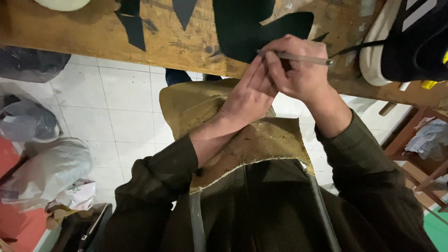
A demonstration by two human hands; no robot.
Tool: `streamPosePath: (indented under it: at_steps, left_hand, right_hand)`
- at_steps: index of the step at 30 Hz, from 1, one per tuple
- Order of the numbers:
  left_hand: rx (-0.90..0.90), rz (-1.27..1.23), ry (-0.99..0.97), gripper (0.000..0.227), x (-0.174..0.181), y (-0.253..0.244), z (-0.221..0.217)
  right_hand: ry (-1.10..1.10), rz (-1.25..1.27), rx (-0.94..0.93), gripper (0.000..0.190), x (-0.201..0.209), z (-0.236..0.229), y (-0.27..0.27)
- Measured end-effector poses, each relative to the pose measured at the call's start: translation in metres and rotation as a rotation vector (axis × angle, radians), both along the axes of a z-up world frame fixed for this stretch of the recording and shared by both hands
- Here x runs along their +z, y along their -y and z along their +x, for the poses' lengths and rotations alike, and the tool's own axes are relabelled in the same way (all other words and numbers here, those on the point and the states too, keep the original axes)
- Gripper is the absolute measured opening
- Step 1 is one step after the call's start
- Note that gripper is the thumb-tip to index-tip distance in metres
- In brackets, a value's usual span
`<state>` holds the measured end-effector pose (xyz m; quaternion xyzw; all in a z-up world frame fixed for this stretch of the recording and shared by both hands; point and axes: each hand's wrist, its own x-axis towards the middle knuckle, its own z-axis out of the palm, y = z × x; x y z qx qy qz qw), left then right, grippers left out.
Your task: The person traces a pattern onto a piece of black fabric using a pen and then cuts the fabric with scissors. The person repeats this process with another piece of fabric.
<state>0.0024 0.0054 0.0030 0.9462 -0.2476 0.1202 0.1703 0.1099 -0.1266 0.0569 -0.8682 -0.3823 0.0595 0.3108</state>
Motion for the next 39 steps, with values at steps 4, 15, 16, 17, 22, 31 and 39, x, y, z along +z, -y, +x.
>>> streamPosePath:
  at_steps: [4, 15, 16, 17, 22, 31, 39]
  left_hand:
    - [-0.008, 0.001, -0.007, 0.044, -0.004, 0.002, -0.001]
    - [-0.016, -0.027, -0.066, 0.039, 0.007, -0.001, 0.005]
    - [-0.018, -0.026, -0.067, 0.039, 0.009, -0.001, 0.005]
    - [-0.019, -0.031, -0.062, 0.039, 0.012, -0.002, 0.006]
    - [-0.012, 0.16, -0.082, 0.053, 0.001, 0.004, 0.001]
    - [-0.018, -0.031, -0.058, 0.04, 0.004, 0.004, 0.005]
    - [0.01, 0.079, -0.065, 0.039, 0.026, -0.001, 0.016]
  right_hand:
    - [-0.02, -0.04, 0.017, 0.018, -0.001, 0.004, 0.003]
    - [0.018, 0.04, -0.021, 0.015, -0.002, 0.012, 0.011]
    - [0.017, 0.041, -0.023, 0.015, -0.001, 0.012, 0.011]
    - [0.021, 0.071, -0.02, 0.015, -0.001, 0.012, 0.011]
    - [-0.029, -0.051, -0.003, 0.015, -0.004, 0.008, 0.007]
    - [0.012, 0.11, -0.044, 0.011, -0.005, 0.012, 0.016]
    - [0.063, 0.048, -0.072, 0.014, -0.006, 0.013, 0.027]
